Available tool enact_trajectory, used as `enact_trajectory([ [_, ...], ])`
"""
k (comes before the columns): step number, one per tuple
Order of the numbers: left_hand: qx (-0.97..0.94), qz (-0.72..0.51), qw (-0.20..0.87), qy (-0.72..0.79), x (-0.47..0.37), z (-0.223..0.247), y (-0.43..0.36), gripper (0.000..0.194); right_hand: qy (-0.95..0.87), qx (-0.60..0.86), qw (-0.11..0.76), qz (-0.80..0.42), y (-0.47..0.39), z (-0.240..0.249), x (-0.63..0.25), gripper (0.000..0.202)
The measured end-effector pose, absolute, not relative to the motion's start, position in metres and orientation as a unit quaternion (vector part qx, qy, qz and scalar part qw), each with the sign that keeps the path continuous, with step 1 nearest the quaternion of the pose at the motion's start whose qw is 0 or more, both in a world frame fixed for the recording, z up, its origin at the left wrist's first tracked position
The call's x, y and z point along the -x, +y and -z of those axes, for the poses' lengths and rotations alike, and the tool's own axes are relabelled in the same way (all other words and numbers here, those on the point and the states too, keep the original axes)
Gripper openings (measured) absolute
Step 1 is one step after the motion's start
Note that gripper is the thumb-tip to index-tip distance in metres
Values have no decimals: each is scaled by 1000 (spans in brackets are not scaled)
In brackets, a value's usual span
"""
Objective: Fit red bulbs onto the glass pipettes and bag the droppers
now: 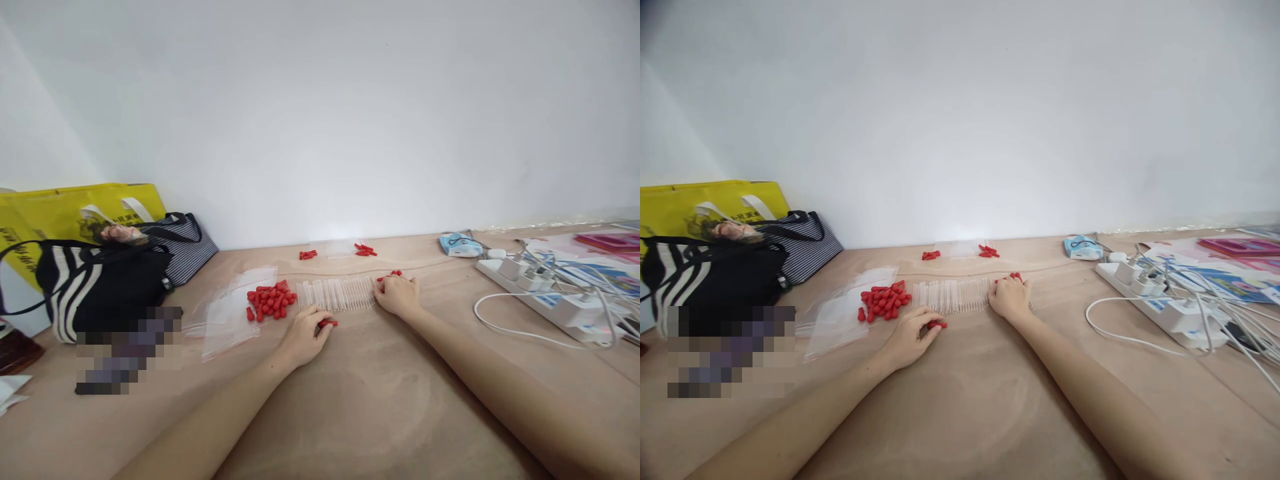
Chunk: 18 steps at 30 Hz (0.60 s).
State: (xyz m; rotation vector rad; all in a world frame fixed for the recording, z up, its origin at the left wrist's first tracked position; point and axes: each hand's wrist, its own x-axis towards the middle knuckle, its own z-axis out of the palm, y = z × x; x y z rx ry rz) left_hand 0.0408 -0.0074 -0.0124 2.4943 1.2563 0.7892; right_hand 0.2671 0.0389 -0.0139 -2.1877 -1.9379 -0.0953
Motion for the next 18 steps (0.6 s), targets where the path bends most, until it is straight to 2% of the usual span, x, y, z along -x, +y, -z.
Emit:
enact_trajectory([
  [4,-850,-269,129,434,-41,13,-6,16,-656,750,72,43,44,12,-261,34],
  [12,-847,-291,119,429,-39,11,-7,12,-661,739,106,77,41,7,-254,29],
  [15,-843,-299,120,431,-38,12,-6,15,-712,672,194,59,29,6,-258,27],
  [18,-845,-307,113,422,-37,15,-4,20,-794,517,315,-46,15,16,-259,18],
])
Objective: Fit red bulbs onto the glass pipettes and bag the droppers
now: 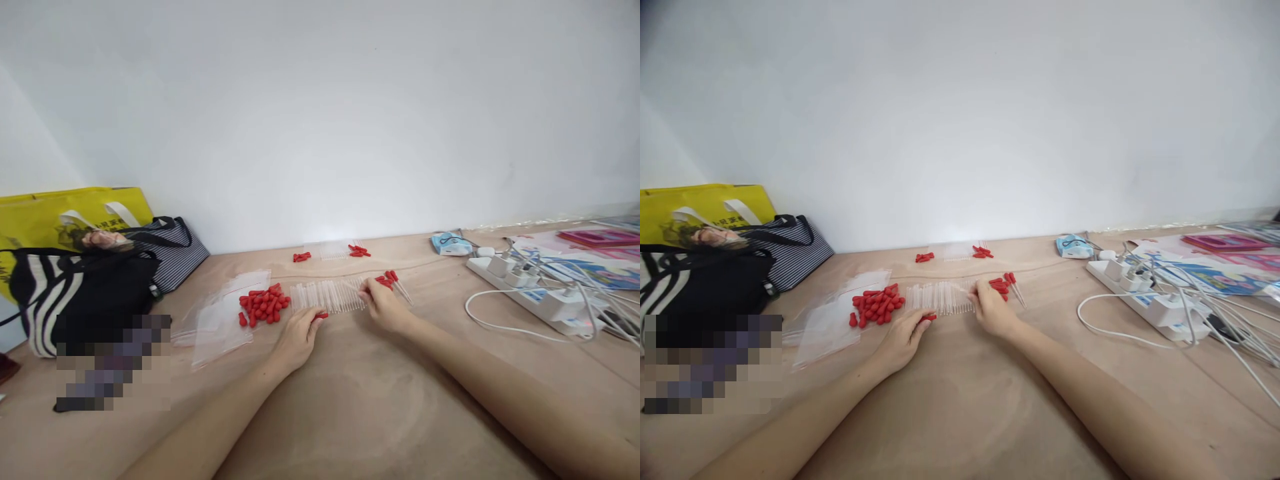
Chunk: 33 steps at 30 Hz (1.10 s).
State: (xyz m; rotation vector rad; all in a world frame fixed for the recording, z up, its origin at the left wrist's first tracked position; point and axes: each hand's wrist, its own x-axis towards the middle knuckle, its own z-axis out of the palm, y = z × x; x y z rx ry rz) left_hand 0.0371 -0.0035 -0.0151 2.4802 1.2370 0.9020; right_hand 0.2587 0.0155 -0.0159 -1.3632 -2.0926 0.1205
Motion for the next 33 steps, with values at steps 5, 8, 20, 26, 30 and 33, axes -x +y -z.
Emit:
enact_trajectory([
  [5,-852,-308,103,411,-37,15,-3,23,-846,370,369,-109,-2,34,-248,19],
  [8,-843,-318,109,419,-38,14,-3,22,-850,360,371,-102,-5,35,-244,27],
  [20,-834,-327,121,427,-35,13,-2,20,-843,365,381,-107,-9,33,-241,29],
  [26,-840,-331,124,412,-35,12,-3,19,-857,361,355,-94,-10,33,-241,22],
  [30,-843,-338,125,400,-35,11,-5,17,-864,356,345,-82,-11,34,-240,16],
  [33,-848,-348,122,381,-35,10,-6,19,-864,351,352,-76,-13,34,-239,15],
])
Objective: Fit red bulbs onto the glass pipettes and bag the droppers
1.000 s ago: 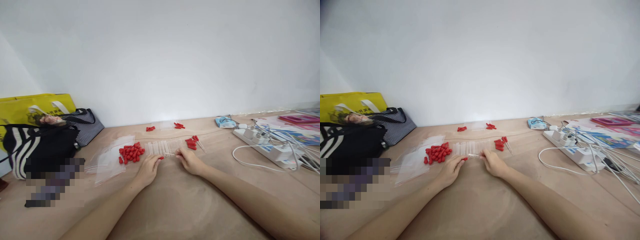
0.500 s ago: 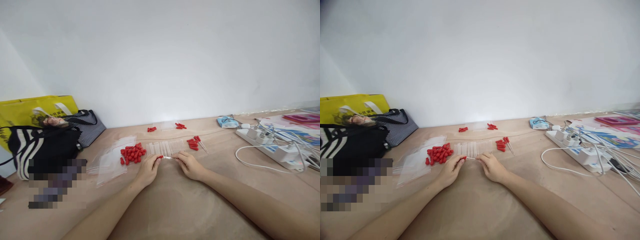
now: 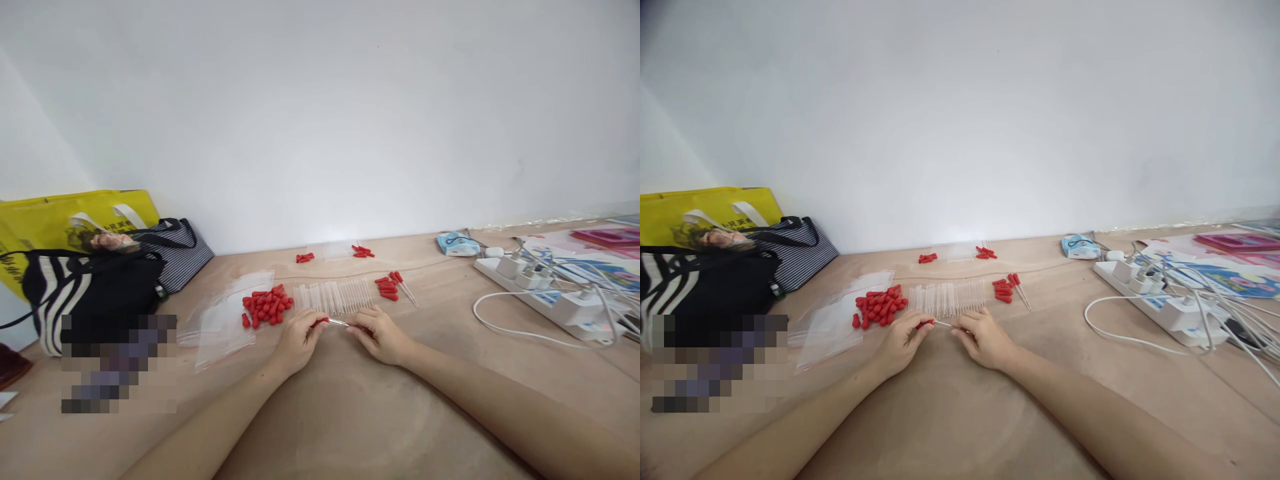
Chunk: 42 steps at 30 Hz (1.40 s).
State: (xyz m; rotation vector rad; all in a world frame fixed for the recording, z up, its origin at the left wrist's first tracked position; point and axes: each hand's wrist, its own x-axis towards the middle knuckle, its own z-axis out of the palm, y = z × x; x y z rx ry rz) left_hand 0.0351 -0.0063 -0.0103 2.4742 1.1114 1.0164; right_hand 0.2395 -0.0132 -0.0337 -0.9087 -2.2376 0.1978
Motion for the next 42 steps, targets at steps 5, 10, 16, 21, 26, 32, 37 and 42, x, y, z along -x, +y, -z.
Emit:
enact_trajectory([
  [5,-860,-331,113,370,-35,10,-10,21,-879,338,331,-58,-16,29,-242,17],
  [10,-878,-299,101,359,-35,9,-12,22,-893,333,301,-23,-14,22,-245,21],
  [16,-885,-284,85,358,-37,9,-12,26,-895,334,295,4,-13,24,-241,24],
  [21,-899,-272,71,336,-38,9,-13,24,-897,328,296,23,-13,28,-238,22],
  [26,-901,-270,68,332,-38,10,-12,23,-898,332,289,21,-13,29,-235,22],
  [32,-904,-266,72,327,-38,12,-10,24,-897,338,283,20,-13,30,-231,23],
  [37,-895,-266,75,351,-37,9,-10,23,-894,344,284,37,-14,25,-234,22],
  [42,-894,-258,67,360,-33,8,-10,21,-902,322,275,84,-18,21,-236,19],
])
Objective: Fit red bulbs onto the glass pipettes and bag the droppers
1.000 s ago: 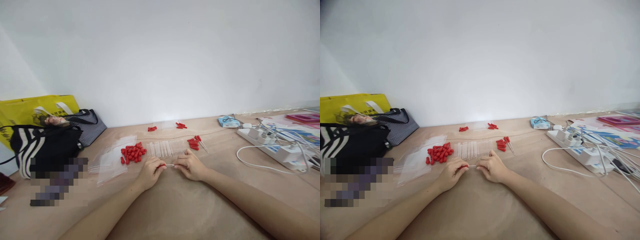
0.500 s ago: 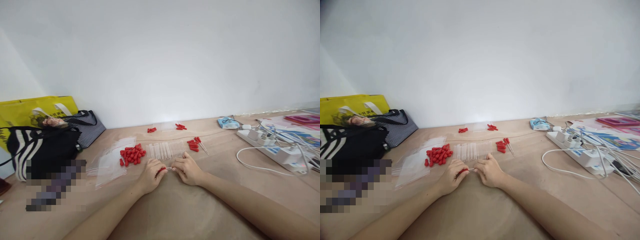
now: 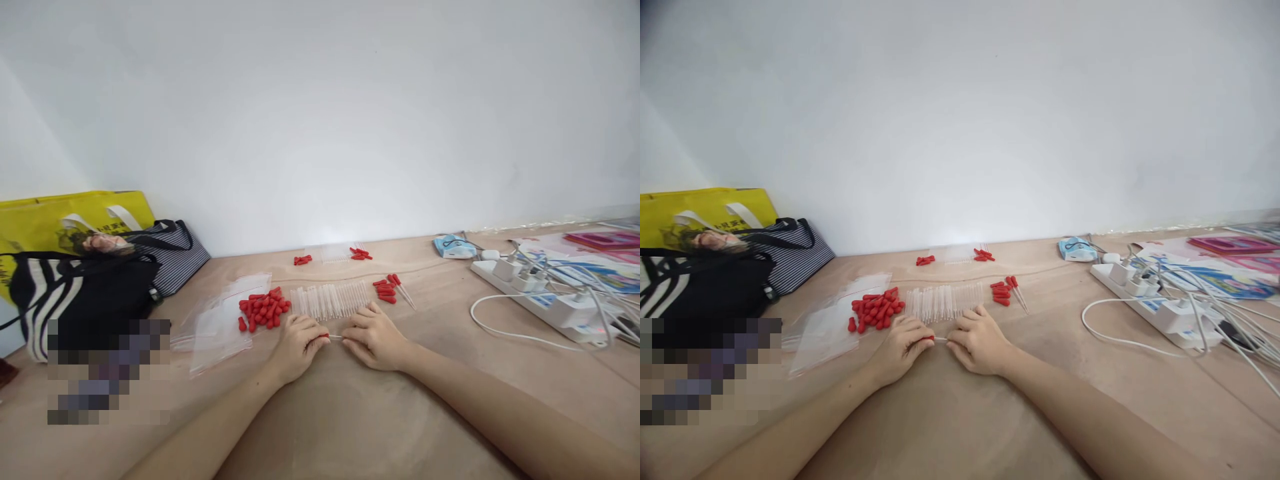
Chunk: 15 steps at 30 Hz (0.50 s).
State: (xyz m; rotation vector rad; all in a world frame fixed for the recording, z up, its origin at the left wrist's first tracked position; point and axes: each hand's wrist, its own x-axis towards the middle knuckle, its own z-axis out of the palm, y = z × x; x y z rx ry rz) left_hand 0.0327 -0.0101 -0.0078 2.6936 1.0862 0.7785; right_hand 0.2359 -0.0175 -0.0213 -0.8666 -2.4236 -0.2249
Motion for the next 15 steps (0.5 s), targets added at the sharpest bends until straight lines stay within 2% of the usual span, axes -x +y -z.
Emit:
enact_trajectory([
  [3,-882,-279,67,375,-30,10,-9,16,-903,322,266,103,-19,21,-238,17],
  [6,-841,-339,59,417,-27,13,-8,34,-874,375,295,91,-12,21,-247,18],
  [8,-820,-360,59,441,-26,14,-7,40,-828,443,335,80,-3,22,-259,20],
  [11,-828,-342,68,439,-27,14,-8,38,-729,566,379,61,14,25,-283,24],
  [15,-860,-304,82,403,-30,11,-11,35,-618,709,337,47,29,28,-314,27],
])
